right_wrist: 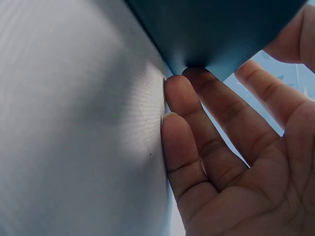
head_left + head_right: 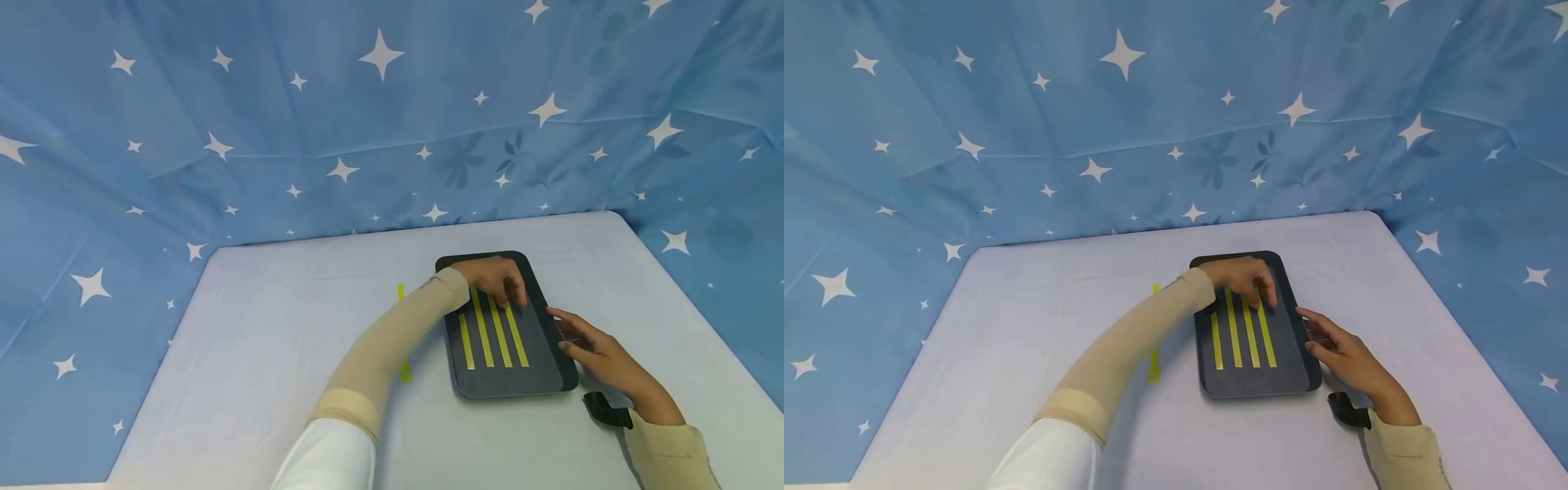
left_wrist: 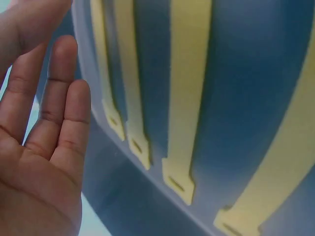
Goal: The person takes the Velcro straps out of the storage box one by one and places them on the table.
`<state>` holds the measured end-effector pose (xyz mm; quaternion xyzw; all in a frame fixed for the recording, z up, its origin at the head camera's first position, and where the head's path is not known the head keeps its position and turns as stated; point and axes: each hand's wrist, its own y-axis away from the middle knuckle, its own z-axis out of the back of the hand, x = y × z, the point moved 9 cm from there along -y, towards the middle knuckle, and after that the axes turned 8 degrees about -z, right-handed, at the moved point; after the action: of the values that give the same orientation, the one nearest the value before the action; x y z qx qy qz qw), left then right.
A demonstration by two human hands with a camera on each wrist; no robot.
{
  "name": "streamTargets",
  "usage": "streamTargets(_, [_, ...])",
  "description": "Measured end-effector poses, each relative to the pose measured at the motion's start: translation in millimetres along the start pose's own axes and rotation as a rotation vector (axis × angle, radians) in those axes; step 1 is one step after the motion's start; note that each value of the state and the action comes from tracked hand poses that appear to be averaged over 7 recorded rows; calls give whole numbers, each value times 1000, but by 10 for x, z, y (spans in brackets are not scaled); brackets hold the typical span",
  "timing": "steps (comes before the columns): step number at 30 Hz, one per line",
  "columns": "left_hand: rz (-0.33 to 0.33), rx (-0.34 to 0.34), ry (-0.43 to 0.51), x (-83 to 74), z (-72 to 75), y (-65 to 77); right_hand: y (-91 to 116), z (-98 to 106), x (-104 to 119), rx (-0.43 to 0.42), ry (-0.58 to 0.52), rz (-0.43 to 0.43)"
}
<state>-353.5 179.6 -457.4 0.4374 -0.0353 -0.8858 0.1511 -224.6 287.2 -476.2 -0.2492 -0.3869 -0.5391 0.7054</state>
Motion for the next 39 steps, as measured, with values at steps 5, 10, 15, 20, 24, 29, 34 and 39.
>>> streamTargets(5, [50,-2,-27,80,-20,-47,-2,3,-4,2,2,3])
streamTargets(10, [52,-7,-38,105,-19,-54,0,9,-10,-5,27,-13])
streamTargets(15, [23,-17,-80,130,-22,-87,-13,6,-26,-11,65,-44])
streamTargets(20, [-35,-41,-177,152,-46,-183,-22,-4,-57,3,45,-73])
streamTargets(24, [-61,-54,-245,133,-76,-229,-12,2,-47,-7,38,-50])
streamTargets(29, [-54,-41,-315,87,-96,-229,-13,10,-14,-12,34,-21])
streamTargets(34, [-40,-32,-356,73,-109,-227,-16,10,-18,-12,34,-24])
streamTargets(39, [-46,-27,-370,50,-112,-222,-10,15,-21,-14,33,-25])
